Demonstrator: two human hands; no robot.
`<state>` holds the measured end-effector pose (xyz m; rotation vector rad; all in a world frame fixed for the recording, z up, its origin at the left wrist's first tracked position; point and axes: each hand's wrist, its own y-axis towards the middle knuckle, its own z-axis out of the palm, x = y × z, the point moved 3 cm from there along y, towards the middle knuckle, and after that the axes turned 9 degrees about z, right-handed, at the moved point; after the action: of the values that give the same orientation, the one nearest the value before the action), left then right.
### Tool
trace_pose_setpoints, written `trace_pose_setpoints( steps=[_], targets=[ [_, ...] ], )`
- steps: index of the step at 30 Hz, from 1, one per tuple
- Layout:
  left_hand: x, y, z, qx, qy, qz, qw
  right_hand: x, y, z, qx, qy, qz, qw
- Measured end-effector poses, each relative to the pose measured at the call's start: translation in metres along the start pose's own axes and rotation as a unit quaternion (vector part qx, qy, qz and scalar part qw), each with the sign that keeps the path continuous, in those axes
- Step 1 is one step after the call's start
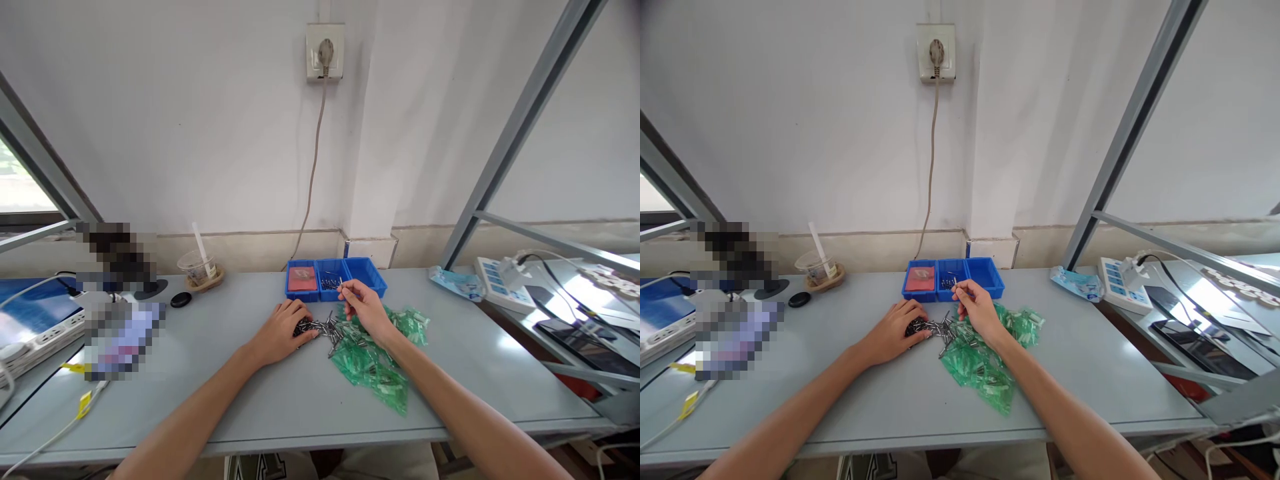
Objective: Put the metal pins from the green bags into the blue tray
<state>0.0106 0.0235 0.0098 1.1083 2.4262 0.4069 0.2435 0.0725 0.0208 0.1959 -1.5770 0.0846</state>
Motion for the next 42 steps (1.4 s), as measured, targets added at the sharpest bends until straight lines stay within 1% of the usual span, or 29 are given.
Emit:
trace_pose_setpoints(
  steps=[6, 10, 20, 25, 30, 34, 38, 42],
  targets=[
    [0.0002, -0.0003, 0.0003, 0.002, 0.001, -0.002, 1.0, -0.0007, -0.0008, 0.0012, -0.009, -0.024, -0.009, 1.0],
    [0.0007, -0.0003, 0.0006, 0.001, 0.0, 0.001, 1.0, -0.0012, -0.0024, 0.0029, -0.003, -0.043, -0.014, 0.999],
    [0.0005, 0.0003, -0.0003, 0.0, -0.007, -0.003, 1.0, 0.0003, -0.0026, 0.0034, -0.003, -0.057, -0.029, 0.998],
    [0.0001, -0.0002, -0.0007, 0.002, -0.01, -0.006, 1.0, 0.0008, -0.0026, 0.0023, -0.003, -0.05, -0.024, 0.998],
    [-0.0002, -0.0003, -0.0005, 0.003, -0.013, -0.005, 1.0, 0.0028, -0.0051, 0.0025, -0.003, -0.064, -0.002, 0.998],
    [0.0006, -0.0004, 0.0, 0.004, -0.013, -0.005, 1.0, 0.0039, -0.0052, 0.0031, -0.003, -0.068, -0.003, 0.998],
    [0.0008, -0.0007, -0.0001, 0.002, -0.009, 0.0, 1.0, 0.0009, -0.0031, 0.0029, -0.004, -0.074, -0.004, 0.997],
    [0.0004, -0.0009, -0.0005, -0.001, -0.004, 0.005, 1.0, -0.0024, -0.0024, 0.0032, 0.01, -0.076, -0.002, 0.997]
  ],
)
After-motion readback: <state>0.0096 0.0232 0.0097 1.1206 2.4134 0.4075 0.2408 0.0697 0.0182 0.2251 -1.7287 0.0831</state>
